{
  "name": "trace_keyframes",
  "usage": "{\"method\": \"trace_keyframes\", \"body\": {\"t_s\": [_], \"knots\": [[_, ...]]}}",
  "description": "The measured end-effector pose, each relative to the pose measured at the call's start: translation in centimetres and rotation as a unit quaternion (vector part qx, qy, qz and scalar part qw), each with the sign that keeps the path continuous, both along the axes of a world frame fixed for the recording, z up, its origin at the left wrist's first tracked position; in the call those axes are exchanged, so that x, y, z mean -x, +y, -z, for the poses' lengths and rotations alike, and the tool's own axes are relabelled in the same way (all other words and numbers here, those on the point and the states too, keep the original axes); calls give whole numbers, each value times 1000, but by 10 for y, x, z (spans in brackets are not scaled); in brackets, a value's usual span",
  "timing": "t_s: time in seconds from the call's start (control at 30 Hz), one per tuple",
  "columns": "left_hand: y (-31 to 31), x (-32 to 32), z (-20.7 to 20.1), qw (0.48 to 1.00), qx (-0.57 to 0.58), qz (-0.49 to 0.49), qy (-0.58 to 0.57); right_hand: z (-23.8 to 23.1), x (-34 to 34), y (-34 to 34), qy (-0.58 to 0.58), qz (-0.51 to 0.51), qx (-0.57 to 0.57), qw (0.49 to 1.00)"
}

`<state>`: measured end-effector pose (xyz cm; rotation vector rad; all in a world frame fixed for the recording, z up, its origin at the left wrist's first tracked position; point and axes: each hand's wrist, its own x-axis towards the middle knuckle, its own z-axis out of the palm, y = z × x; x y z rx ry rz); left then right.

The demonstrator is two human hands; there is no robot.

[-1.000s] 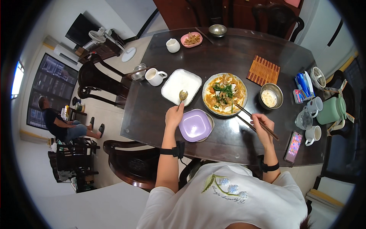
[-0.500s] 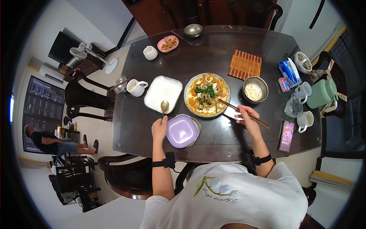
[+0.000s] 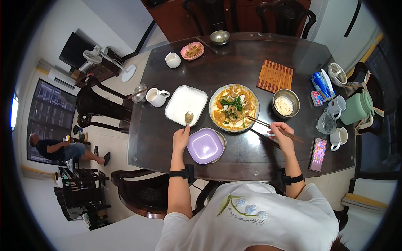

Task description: The person moves food items between various dishes on a dining table, using a spoon and chopsticks to transfer items into a central large bowl.

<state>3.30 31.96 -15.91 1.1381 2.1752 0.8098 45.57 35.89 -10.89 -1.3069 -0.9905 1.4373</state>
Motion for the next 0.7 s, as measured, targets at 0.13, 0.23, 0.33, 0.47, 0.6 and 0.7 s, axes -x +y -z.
{"method": "trace_keyframes", "body": {"t_s": [0.13, 0.23, 0.33, 0.47, 0.6, 0.7], "knots": [[11, 7, 6, 1000, 2, -4, -17, -5, 7, 0, 141, 52, 77, 986], [15, 17, 7, 1000, 17, 5, -1, 5, 8, 4, 197, 73, 82, 974], [16, 16, 2, 999, 28, 5, 15, 5, 8, 4, 192, 62, 76, 976], [18, 16, -4, 995, 83, 0, 61, 0, 6, 1, 163, 57, 67, 983], [16, 15, 0, 997, 61, -34, 36, 4, 6, 1, 151, 52, 64, 985], [13, 17, 2, 997, 52, -64, -6, 2, 12, 1, 147, 56, 75, 985]]}}
